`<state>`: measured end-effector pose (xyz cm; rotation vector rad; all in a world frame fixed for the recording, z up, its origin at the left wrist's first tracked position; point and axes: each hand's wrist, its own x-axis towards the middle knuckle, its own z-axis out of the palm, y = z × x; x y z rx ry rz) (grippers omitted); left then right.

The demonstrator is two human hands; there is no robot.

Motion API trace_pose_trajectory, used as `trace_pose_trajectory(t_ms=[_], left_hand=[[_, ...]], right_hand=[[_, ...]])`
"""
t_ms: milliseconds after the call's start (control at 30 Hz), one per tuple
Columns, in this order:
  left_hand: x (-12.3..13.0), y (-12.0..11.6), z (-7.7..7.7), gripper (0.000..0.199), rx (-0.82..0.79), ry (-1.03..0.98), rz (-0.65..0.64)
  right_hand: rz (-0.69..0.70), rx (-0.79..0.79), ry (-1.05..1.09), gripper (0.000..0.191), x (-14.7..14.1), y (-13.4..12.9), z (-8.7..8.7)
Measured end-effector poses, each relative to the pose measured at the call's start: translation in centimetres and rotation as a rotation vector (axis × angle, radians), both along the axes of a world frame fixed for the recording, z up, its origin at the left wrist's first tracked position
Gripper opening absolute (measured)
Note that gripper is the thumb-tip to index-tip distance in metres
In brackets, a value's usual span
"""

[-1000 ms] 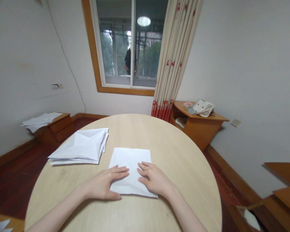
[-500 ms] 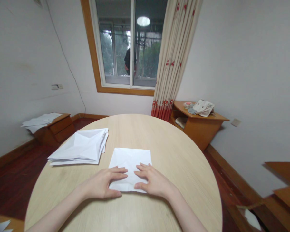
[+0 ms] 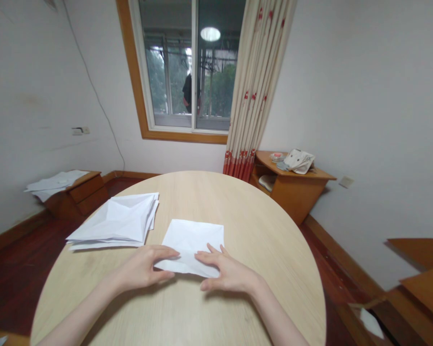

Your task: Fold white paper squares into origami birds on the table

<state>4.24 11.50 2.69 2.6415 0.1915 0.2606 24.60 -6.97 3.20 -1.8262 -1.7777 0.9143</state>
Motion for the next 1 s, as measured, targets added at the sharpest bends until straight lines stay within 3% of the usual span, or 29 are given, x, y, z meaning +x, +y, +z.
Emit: trace_pose_trajectory(t_ms=[267,500,1000], left_hand=[[-0.2,0.0,1.0,0.035,-0.003,-0.023,0.113],[-0.2,0.6,0.2,0.034,-0.049,-0.127,0.162],[-0.5,0.0,0.7,0.039,-0.227,-0.45,0.124]], right_hand=[[-0.038,0.186,0.119,0.066,0.4,-0.4,0.1],[-0.139,0.269,0.139,0.052,0.8,-0.6,0.2],[-0.265,0.37,0.131,0.049,1.2,-0.7,-0.2]])
